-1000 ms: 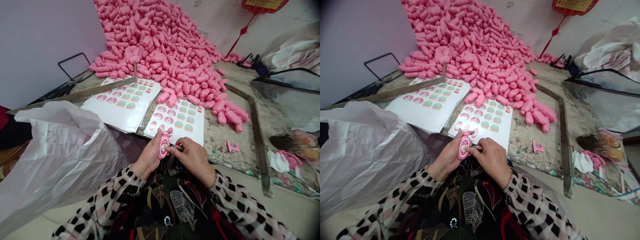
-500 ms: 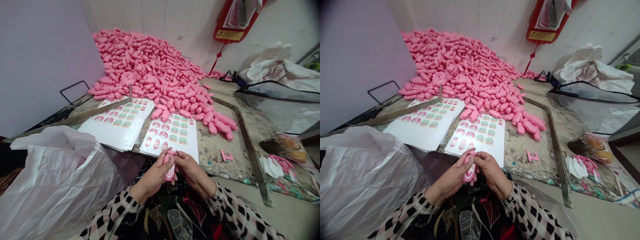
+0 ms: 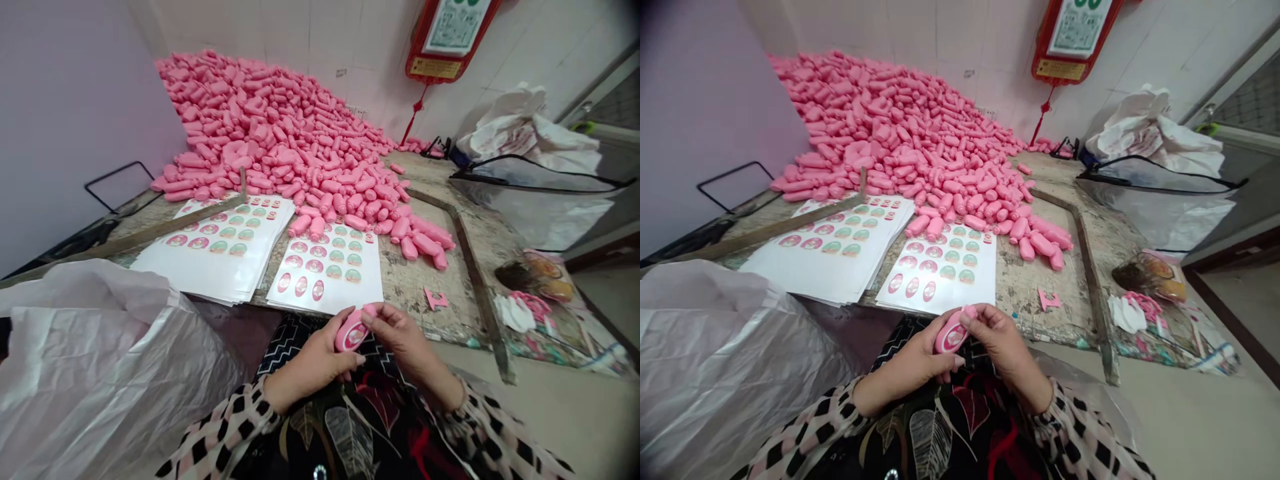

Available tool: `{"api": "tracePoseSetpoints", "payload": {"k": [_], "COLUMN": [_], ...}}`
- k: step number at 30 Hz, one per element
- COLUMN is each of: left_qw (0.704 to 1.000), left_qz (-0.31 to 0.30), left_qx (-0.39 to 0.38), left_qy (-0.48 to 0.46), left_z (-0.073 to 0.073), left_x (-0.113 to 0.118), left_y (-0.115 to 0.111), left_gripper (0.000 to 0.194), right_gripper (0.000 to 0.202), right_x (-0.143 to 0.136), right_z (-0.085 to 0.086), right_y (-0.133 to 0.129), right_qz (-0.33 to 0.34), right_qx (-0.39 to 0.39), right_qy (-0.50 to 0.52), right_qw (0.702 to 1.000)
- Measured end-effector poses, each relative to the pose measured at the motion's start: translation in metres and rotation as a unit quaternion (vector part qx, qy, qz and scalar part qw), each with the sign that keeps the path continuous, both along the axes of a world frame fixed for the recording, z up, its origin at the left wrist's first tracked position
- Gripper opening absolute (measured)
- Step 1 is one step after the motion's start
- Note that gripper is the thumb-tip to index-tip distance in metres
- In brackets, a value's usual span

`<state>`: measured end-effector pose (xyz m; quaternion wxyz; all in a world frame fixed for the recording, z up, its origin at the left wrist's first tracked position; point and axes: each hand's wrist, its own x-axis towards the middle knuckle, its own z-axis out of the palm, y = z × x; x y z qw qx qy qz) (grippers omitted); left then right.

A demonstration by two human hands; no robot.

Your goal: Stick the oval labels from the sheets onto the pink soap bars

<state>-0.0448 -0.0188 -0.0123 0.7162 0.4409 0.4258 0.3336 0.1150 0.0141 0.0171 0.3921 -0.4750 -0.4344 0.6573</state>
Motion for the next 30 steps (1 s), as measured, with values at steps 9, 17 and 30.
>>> {"api": "tracePoseSetpoints", "payload": {"k": [9, 17, 30], "left_qw": [1.0, 1.0, 0.991], "left_qz": [-0.02, 0.01, 0.113], "left_qx": [-0.002, -0.006, 0.004], "left_qy": [0.012, 0.018, 0.078], "left_z": [-0.012, -0.019, -0.001], "left_x": [-0.005, -0.005, -0.025], "left_y": [0.005, 0.005, 0.001], "left_gripper": [0.052, 0.044, 0.047], "right_gripper": [0.029, 0.031, 0.03], "right_x": [0.135, 0.118, -0.104], "right_z": [-0.017, -0.026, 0.011], "right_y": [-0.04, -0.021, 0.161], "right_qz": [0.064, 0.146, 0.109], "right_qx": [0.031, 0.1, 0.359], "right_qy": [-0.496, -0.551, -0.601], "right_qw": [0.865, 0.816, 0.705]}}
